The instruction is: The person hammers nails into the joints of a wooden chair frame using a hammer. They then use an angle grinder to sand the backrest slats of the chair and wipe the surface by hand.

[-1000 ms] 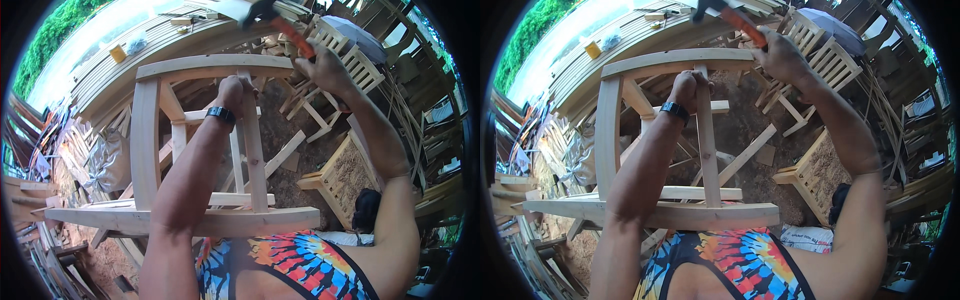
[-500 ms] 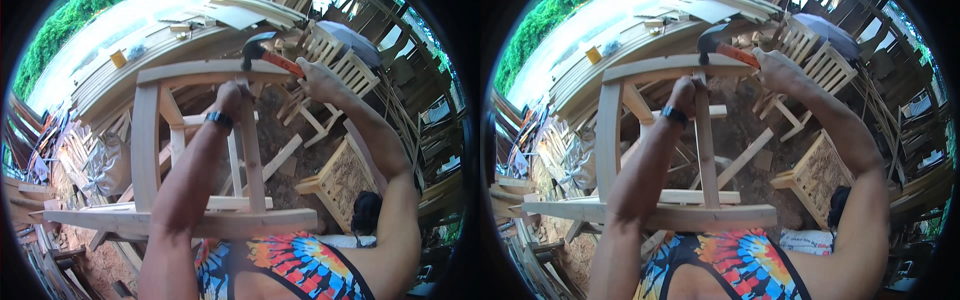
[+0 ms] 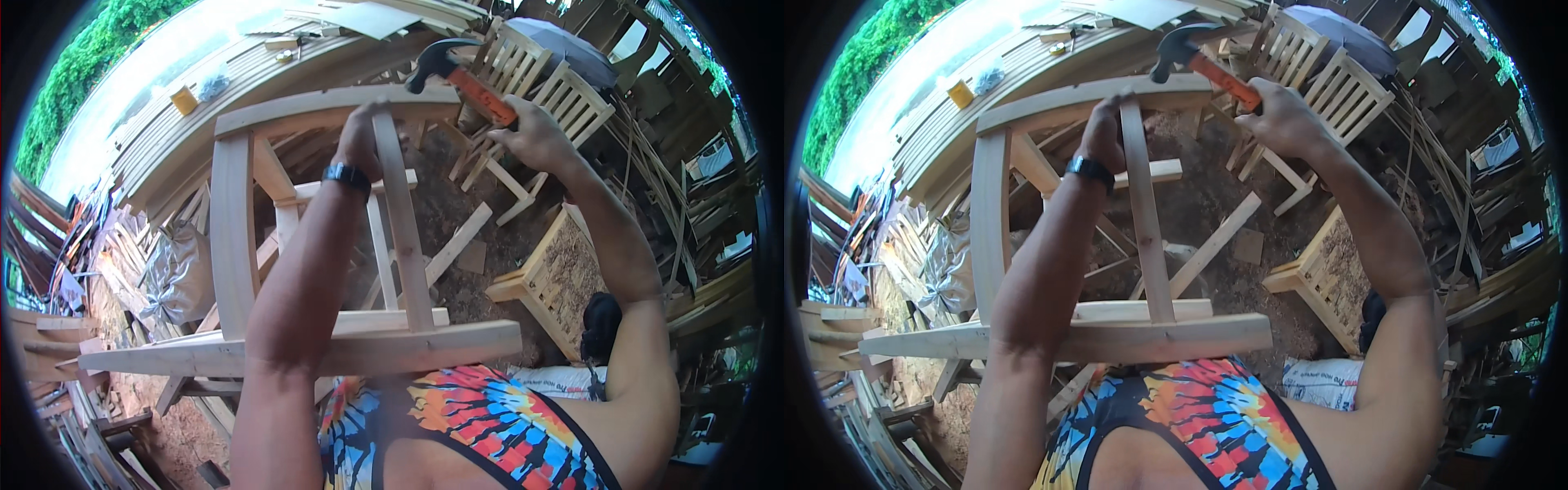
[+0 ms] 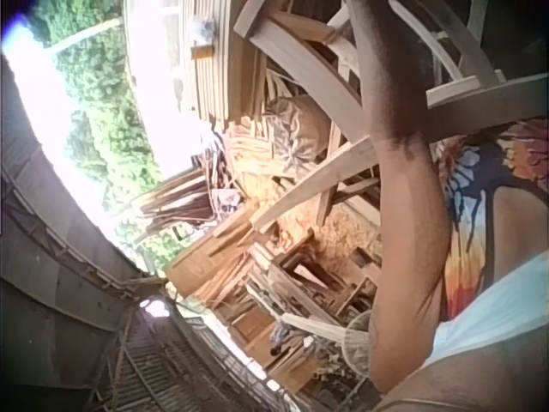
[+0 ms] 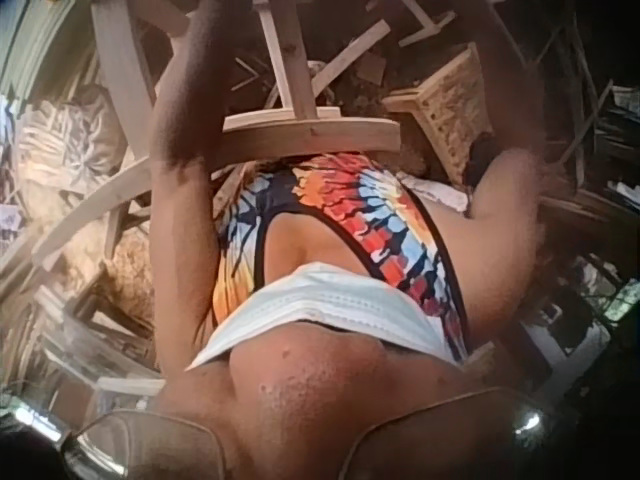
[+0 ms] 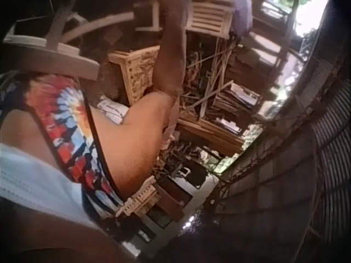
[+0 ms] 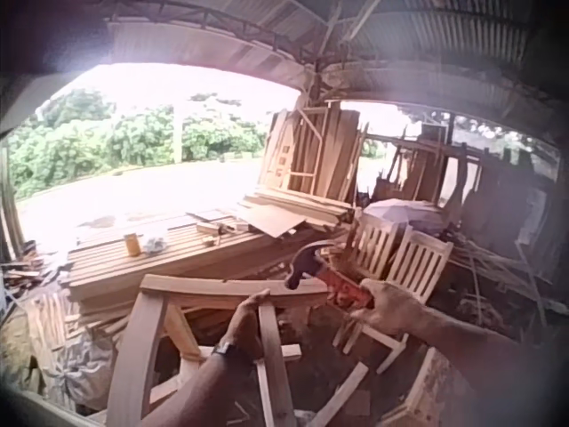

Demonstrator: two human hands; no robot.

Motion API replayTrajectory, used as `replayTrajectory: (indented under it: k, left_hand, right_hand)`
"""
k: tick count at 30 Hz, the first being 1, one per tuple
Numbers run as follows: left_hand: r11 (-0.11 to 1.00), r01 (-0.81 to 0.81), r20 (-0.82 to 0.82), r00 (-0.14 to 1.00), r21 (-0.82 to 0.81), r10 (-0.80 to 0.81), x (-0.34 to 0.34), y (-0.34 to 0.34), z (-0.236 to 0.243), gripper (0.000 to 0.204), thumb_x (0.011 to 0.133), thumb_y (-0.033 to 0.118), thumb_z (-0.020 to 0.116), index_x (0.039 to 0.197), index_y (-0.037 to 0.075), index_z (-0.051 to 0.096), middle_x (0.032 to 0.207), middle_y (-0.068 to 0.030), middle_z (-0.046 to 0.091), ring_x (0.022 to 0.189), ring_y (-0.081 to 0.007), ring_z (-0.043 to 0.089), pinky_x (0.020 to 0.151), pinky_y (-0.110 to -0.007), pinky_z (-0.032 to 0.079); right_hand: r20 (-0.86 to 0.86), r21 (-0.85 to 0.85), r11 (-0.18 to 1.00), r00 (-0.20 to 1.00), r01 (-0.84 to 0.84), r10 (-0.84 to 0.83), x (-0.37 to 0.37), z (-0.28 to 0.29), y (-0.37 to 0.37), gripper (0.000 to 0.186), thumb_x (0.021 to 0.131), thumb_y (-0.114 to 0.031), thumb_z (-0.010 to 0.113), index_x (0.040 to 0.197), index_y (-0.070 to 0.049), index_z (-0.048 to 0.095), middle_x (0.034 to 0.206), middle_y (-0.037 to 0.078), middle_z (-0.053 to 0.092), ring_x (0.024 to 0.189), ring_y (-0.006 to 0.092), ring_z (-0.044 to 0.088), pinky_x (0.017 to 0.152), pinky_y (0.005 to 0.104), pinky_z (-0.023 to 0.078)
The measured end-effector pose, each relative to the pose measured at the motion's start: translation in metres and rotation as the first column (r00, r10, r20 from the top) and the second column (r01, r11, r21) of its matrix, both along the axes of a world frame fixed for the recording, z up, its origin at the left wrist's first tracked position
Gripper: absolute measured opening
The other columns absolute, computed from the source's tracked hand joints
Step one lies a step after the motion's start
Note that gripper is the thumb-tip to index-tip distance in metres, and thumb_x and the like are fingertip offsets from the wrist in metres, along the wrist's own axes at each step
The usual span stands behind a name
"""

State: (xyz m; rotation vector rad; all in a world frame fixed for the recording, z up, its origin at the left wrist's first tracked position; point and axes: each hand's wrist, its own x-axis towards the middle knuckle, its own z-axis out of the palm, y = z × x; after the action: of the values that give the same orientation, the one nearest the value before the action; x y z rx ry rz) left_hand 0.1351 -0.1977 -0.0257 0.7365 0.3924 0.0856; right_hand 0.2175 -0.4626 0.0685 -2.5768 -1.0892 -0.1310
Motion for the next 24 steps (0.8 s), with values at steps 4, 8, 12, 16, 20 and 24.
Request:
replayTrajectory:
  k: [4, 8, 12, 16, 20, 24]
  left_hand:
    - [0.995, 0.050, -0.049, 0.998, 0.087, -0.046, 0.032, 0.015, -0.008, 0.050, 0.101, 0.045, 0.057, 0.123, 0.001, 0.050, 0.099, -0.0167, 0.064, 0.076, -0.0296, 0.070, 0.071, -0.039, 0.062]
    - [0.913, 0.263, -0.169, 0.961, 0.310, -0.220, 0.054, 0.052, -0.026, 0.082, 0.095, 0.067, 0.053, 0.153, 0.010, 0.042, 0.163, -0.0181, 0.032, 0.134, -0.0390, 0.041, 0.112, -0.062, 0.031]
    - [0.936, 0.087, -0.248, 0.969, 0.341, 0.000, 0.061, 0.042, -0.020, 0.074, 0.097, 0.065, 0.047, 0.140, 0.005, 0.050, 0.147, -0.0176, 0.048, 0.125, -0.0357, 0.049, 0.108, -0.062, 0.032]
    - [0.866, 0.252, -0.207, 0.962, 0.432, -0.177, 0.004, 0.029, -0.009, 0.061, 0.102, 0.055, 0.043, 0.134, 0.003, 0.052, 0.119, -0.0191, 0.063, 0.103, -0.0354, 0.063, 0.092, -0.057, 0.049]
    - [0.908, 0.363, -0.243, 0.919, 0.211, -0.311, -0.076, -0.045, 0.015, 0.056, 0.103, 0.049, 0.049, 0.130, -0.001, 0.050, 0.107, -0.0193, 0.067, 0.086, -0.0322, 0.070, 0.082, -0.047, 0.059]
    - [0.936, 0.341, -0.175, 0.930, 0.089, -0.322, -0.121, -0.062, -0.002, 0.072, 0.103, 0.057, 0.046, 0.137, -0.006, 0.042, 0.121, -0.0276, 0.063, 0.097, -0.0354, 0.071, 0.092, -0.051, 0.059]
  right_hand:
    - [-0.111, 0.221, 0.975, 0.994, -0.002, 0.027, -0.031, -0.007, -0.047, 0.027, 0.088, -0.018, 0.077, 0.106, -0.001, 0.066, 0.084, 0.006, 0.069, 0.079, 0.0169, 0.067, 0.076, 0.0328, 0.052]
    - [-0.361, 0.210, 0.969, 0.931, 0.131, -0.048, -0.085, 0.019, -0.072, 0.018, 0.094, -0.017, 0.072, 0.104, -0.003, 0.065, 0.077, 0.000, 0.063, 0.064, 0.0077, 0.059, 0.062, 0.0240, 0.049]
    - [-0.511, 0.443, 0.895, 0.834, 0.047, 0.209, -0.155, 0.018, -0.088, 0.015, 0.098, -0.014, 0.066, 0.106, -0.002, 0.061, 0.073, -0.001, 0.058, 0.060, 0.0049, 0.054, 0.056, 0.0205, 0.047]
    - [-0.806, 0.326, 0.925, 0.569, 0.196, 0.163, -0.226, 0.030, -0.099, 0.016, 0.097, -0.015, 0.066, 0.106, -0.002, 0.060, 0.073, 0.001, 0.059, 0.060, 0.0093, 0.058, 0.057, 0.0257, 0.048]
    - [-0.479, 0.044, 0.997, 0.877, 0.060, -0.032, -0.278, 0.018, -0.116, 0.024, 0.094, -0.017, 0.070, 0.108, -0.001, 0.058, 0.070, 0.010, 0.059, 0.059, 0.0244, 0.063, 0.059, 0.0357, 0.048]
    - [-0.346, 0.017, 0.999, 0.938, -0.028, 0.032, -0.312, 0.010, -0.107, 0.027, 0.094, -0.016, 0.071, 0.112, -0.001, 0.058, 0.071, 0.017, 0.061, 0.064, 0.0359, 0.067, 0.061, 0.0385, 0.049]
